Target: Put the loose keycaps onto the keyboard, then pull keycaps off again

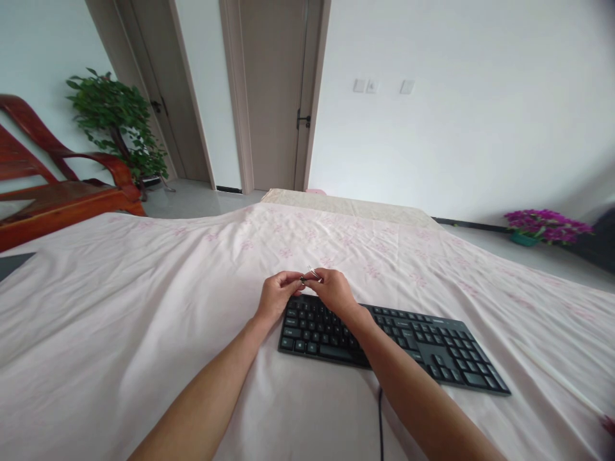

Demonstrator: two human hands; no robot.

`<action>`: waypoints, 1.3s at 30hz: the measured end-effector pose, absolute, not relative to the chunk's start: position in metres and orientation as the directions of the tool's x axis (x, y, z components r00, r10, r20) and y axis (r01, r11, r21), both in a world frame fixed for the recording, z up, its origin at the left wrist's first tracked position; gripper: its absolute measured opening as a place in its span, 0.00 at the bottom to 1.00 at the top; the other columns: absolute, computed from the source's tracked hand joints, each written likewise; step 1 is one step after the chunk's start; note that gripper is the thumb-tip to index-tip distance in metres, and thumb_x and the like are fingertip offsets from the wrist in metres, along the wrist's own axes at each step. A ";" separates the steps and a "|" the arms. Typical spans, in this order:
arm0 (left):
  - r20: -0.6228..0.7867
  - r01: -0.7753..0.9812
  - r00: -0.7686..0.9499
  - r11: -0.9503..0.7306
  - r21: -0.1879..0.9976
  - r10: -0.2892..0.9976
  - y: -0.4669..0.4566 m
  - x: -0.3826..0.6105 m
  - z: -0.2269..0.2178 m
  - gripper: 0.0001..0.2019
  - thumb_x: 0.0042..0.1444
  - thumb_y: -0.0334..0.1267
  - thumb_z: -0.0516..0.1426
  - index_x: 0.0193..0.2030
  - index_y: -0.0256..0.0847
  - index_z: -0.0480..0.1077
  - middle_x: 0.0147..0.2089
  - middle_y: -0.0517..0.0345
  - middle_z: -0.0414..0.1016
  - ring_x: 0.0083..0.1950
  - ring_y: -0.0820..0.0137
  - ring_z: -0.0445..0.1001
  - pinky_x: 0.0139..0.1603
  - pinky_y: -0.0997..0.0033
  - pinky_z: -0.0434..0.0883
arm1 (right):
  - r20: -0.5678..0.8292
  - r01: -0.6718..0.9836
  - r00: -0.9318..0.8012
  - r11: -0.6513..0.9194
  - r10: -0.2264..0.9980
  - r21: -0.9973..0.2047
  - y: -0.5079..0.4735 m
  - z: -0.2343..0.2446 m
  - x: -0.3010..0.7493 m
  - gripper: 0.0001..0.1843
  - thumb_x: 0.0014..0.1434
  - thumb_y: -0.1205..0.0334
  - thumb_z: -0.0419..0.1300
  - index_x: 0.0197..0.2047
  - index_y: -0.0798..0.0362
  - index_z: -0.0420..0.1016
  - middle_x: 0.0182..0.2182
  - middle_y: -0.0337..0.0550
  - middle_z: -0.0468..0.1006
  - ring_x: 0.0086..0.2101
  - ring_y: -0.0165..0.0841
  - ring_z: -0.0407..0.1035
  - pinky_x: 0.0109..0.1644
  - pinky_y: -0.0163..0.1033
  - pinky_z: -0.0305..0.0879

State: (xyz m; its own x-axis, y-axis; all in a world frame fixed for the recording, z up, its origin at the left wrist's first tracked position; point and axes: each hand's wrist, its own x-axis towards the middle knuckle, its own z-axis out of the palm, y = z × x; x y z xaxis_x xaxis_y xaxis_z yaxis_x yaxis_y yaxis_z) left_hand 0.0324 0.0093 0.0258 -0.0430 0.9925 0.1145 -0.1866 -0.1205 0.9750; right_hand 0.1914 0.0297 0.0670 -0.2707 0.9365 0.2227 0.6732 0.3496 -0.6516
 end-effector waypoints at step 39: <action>0.054 -0.386 -0.053 -0.071 0.920 0.997 0.013 0.029 0.028 0.18 0.44 0.41 0.66 0.40 0.36 0.71 0.39 0.55 0.76 0.39 0.71 0.76 0.47 0.66 0.71 | 0.315 0.760 -0.259 0.394 0.913 -0.517 0.031 0.072 0.175 0.10 0.59 0.56 0.57 0.39 0.45 0.80 0.35 0.39 0.81 0.33 0.33 0.72 0.34 0.33 0.60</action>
State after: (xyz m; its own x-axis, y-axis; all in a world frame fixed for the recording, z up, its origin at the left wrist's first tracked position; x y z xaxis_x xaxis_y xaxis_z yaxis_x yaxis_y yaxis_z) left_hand 0.0290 0.0133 0.0279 -0.0529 0.9971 0.0542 -0.3861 -0.0705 0.9198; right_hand 0.1755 0.0310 0.0721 -0.2587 0.9130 0.3154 0.7601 0.3939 -0.5168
